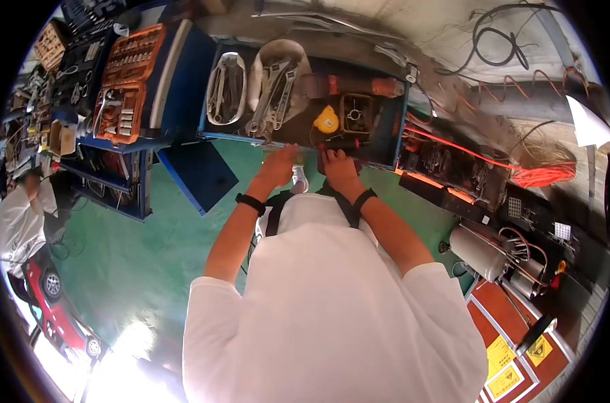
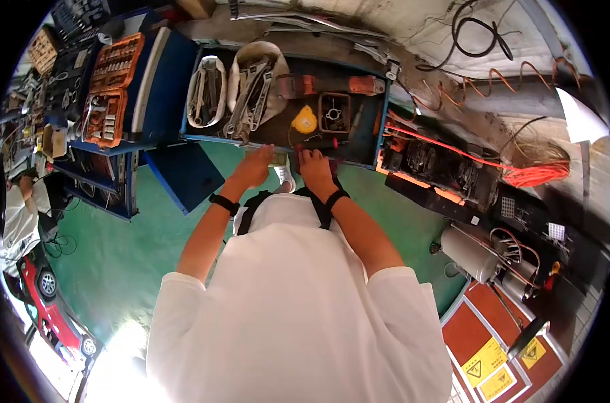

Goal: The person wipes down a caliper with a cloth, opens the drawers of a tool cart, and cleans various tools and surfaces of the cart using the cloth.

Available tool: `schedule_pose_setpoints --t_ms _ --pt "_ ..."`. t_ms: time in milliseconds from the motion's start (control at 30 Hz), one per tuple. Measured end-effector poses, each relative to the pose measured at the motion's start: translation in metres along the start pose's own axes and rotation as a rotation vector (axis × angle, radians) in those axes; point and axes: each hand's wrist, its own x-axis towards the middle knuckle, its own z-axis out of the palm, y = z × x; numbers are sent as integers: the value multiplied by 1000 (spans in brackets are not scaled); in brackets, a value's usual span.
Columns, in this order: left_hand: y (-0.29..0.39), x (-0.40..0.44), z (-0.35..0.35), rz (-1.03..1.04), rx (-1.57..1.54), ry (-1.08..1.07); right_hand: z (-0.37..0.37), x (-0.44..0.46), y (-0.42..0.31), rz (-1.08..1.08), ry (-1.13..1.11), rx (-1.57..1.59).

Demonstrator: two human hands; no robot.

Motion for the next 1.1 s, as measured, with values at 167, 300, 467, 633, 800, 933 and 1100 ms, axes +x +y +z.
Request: schedule_pose_setpoints --t_ms 167,300,467,633,800,933,1100 --pt "-9 -1 14 -111 -147 -327 -11 -43 38 104 -156 22" --pt "-9 0 10 -47 -45 -348 -15 -75 78 97 -237 86" --pt "-19 5 10 -82 -52 -424 -4 -61 66 86 -177 89" --pt "17 12 -10 -255 -67 -414 -15 -11 49 17 -277 226" --pt "31 -10 -11 -373 -389 -240 -27 20 32 -238 -159 254" --pt "39 -47 -3 -460 -482 -188 -40 50 -14 -333 -5 274" --pt "59 -81 -27 -649 -657 -134 -35 94 -48 -331 -70 225"
